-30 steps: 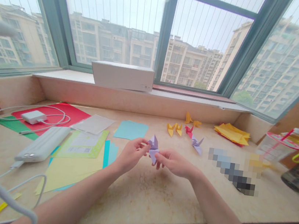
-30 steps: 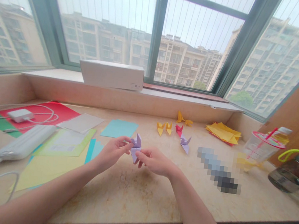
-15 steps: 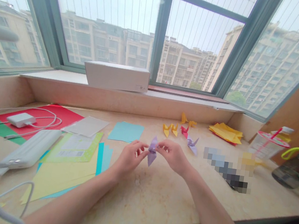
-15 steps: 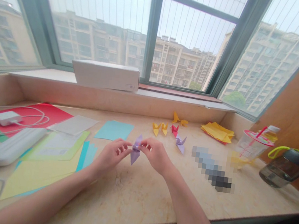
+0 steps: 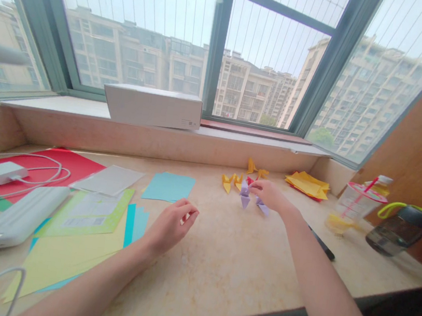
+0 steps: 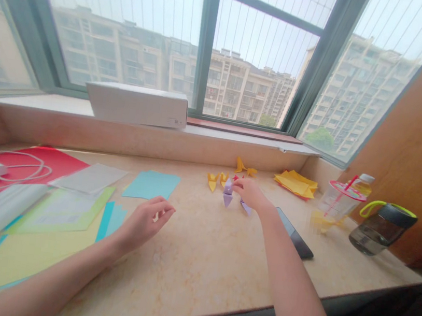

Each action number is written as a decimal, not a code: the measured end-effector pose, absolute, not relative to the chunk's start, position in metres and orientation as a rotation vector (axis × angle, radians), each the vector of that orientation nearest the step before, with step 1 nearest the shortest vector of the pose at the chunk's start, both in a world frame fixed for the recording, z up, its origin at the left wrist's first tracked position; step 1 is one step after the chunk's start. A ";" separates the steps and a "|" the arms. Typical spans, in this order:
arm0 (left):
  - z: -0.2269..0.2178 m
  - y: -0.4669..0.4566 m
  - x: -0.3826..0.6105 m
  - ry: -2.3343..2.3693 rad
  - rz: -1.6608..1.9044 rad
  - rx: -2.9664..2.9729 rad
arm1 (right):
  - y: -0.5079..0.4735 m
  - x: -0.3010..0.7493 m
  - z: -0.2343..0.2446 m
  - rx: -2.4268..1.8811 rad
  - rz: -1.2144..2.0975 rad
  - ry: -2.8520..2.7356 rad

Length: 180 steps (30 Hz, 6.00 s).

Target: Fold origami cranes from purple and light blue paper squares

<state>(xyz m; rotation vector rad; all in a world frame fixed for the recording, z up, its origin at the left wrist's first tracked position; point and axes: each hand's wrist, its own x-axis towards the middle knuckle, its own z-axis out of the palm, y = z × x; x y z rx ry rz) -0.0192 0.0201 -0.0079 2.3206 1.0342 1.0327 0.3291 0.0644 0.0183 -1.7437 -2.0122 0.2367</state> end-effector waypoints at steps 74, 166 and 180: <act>0.002 0.018 -0.016 0.893 0.998 1.776 | 0.017 0.223 0.006 -1.009 0.379 -1.680; 0.007 0.002 -0.017 0.579 1.332 1.842 | -0.021 0.178 0.009 -0.825 1.209 -1.491; 0.010 0.004 -0.015 0.498 1.350 1.665 | -0.020 0.178 0.005 -0.807 1.190 -1.518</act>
